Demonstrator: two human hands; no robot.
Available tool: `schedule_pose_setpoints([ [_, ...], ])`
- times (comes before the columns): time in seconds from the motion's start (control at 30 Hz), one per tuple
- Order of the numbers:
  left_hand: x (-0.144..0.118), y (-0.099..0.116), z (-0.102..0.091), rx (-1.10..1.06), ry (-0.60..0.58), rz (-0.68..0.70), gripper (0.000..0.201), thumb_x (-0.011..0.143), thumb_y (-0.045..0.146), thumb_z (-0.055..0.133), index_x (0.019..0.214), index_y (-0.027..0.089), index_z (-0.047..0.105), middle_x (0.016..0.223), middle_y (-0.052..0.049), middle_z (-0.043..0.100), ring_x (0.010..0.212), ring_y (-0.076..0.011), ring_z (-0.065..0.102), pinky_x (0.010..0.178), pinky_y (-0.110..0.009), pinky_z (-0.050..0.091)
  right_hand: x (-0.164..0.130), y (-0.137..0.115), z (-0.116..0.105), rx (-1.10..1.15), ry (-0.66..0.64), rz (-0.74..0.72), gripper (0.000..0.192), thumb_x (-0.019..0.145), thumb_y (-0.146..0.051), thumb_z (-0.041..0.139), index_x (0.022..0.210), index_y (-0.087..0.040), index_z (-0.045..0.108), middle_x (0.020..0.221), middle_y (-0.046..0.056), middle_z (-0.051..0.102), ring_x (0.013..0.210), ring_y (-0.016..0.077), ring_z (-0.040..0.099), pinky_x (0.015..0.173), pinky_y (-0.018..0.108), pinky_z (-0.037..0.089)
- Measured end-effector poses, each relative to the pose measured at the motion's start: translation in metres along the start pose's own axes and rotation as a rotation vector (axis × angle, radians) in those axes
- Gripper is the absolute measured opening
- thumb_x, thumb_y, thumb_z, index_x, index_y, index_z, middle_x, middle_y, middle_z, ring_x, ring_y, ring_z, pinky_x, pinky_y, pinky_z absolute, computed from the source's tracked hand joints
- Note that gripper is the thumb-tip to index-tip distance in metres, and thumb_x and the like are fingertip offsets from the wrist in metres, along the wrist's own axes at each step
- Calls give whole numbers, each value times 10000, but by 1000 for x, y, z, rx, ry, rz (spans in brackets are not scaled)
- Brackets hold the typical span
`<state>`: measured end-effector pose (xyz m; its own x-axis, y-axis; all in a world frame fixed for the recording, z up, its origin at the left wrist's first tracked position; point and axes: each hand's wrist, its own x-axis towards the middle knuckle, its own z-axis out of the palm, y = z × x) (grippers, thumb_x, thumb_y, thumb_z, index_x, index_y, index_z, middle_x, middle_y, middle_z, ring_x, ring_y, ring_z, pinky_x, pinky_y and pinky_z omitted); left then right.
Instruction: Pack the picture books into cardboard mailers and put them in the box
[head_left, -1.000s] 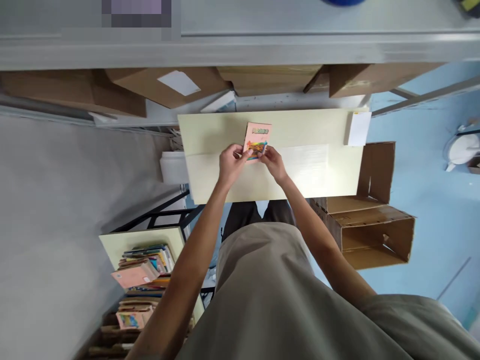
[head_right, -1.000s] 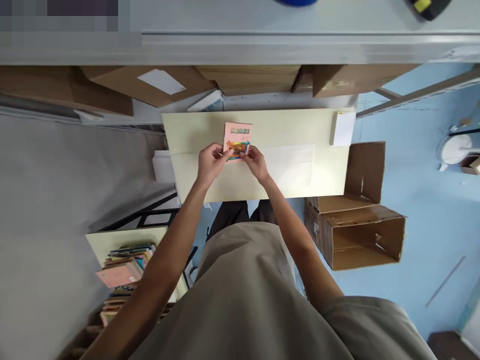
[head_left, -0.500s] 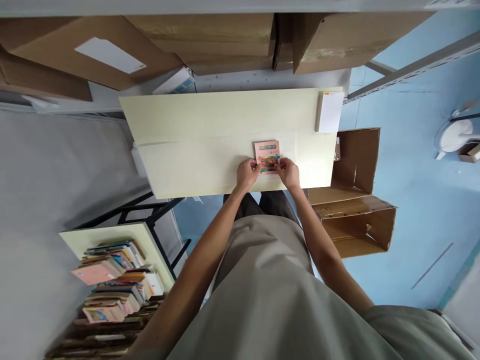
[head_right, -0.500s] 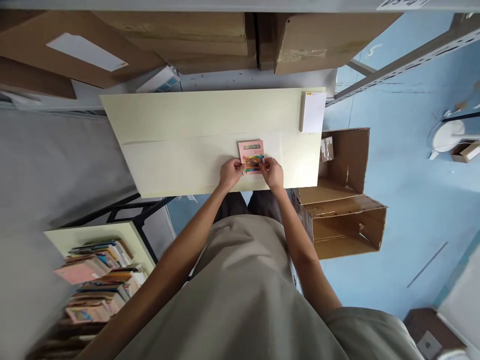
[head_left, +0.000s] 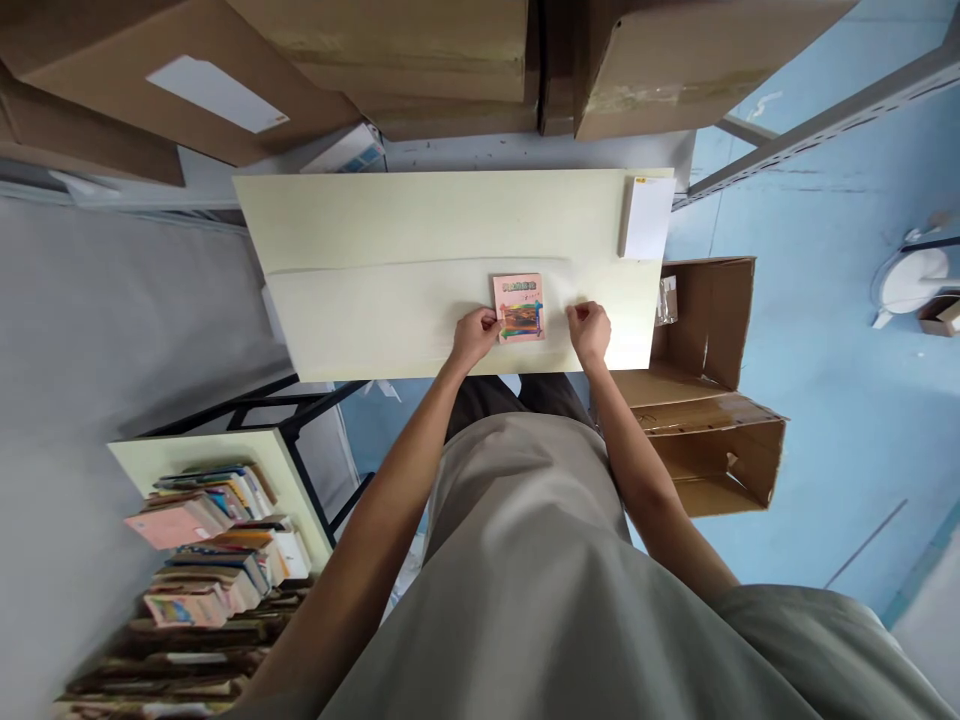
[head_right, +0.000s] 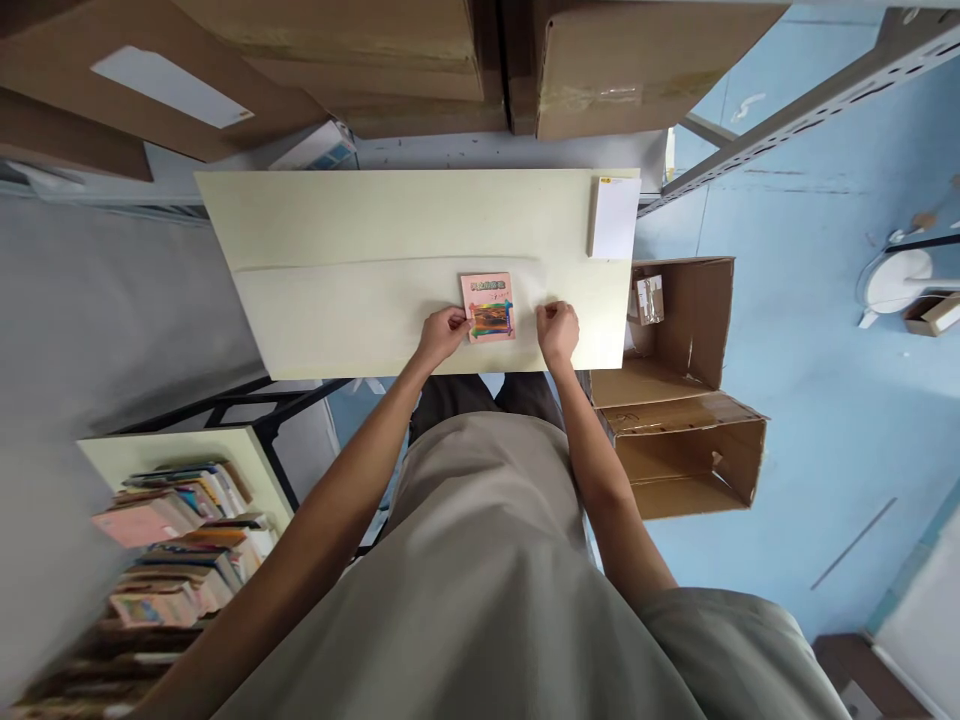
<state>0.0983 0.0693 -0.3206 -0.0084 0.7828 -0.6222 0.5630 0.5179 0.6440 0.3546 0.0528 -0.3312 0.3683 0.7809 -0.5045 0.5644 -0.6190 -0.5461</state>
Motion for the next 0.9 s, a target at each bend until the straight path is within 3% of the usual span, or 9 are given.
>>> schedule_pose_setpoints([
  [0.1, 0, -3, 0, -18, 2, 5, 41, 914, 263, 774, 902, 225, 764, 1004, -82, 865, 952, -239, 807, 940, -350, 642, -3, 1, 1, 60, 65, -4, 243, 1035, -474, 627, 1062, -232, 628, 1249, 216, 742, 1058, 314, 742, 1099, 544, 584],
  [0.2, 0, -4, 1, -17, 16, 7, 47, 907, 270, 779, 912, 225, 771, 1012, -78, 867, 955, -238, 803, 942, -352, 641, -5, 5, 4, 150, 84, 27, 377, 1016, -557, 698, 1172, -224, 620, 1311, 210, 724, 978, 275, 749, 1012, 488, 627],
  [0.3, -1, -5, 3, -22, 17, 22, 47, 911, 267, 773, 920, 221, 777, 1016, -81, 863, 958, -242, 801, 956, -359, 635, -6, 12, 4, 240, -3, 61, 502, 975, -682, 733, 1173, -230, 643, 1119, 141, 762, 961, 282, 760, 887, 432, 642],
  [0.37, 0, -5, 3, -27, 16, 29, 58, 914, 265, 772, 945, 216, 779, 1004, -81, 857, 959, -241, 799, 959, -358, 631, -5, 14, 1, 241, -39, 54, 505, 968, -726, 718, 1074, -236, 663, 976, 104, 764, 917, 282, 753, 847, 418, 630],
  [0.5, 0, -5, 3, -26, 45, 24, 163, 898, 250, 794, 1054, 214, 766, 974, -64, 851, 936, -228, 793, 949, -350, 628, -8, 10, -12, 154, -32, -52, 452, 1005, -688, 684, 915, -247, 648, 944, 114, 785, 882, 278, 733, 879, 438, 620],
  [0.67, -2, -3, 2, 21, 70, 42, 131, 906, 226, 790, 1033, 222, 757, 1010, -70, 861, 958, -239, 797, 952, -356, 618, -24, -12, -20, 122, -80, -237, 416, 1051, -668, 653, 967, -261, 652, 1063, 104, 785, 888, 256, 741, 879, 408, 618],
  [0.8, -2, 0, -1, 47, 47, 19, 104, 906, 199, 808, 996, 222, 762, 999, -78, 862, 964, -258, 805, 957, -371, 607, -34, -35, -1, 87, -149, -366, 372, 1088, -611, 642, 952, -264, 653, 1081, 89, 765, 808, 213, 707, 891, 400, 620],
  [0.9, -3, 1, -5, 82, 40, 30, 97, 916, 185, 793, 995, 239, 784, 996, -69, 868, 982, -272, 808, 963, -381, 601, -33, -48, 26, 57, -223, -368, 334, 1090, -562, 668, 931, -269, 654, 1009, 76, 770, 845, 228, 713, 937, 417, 631],
])
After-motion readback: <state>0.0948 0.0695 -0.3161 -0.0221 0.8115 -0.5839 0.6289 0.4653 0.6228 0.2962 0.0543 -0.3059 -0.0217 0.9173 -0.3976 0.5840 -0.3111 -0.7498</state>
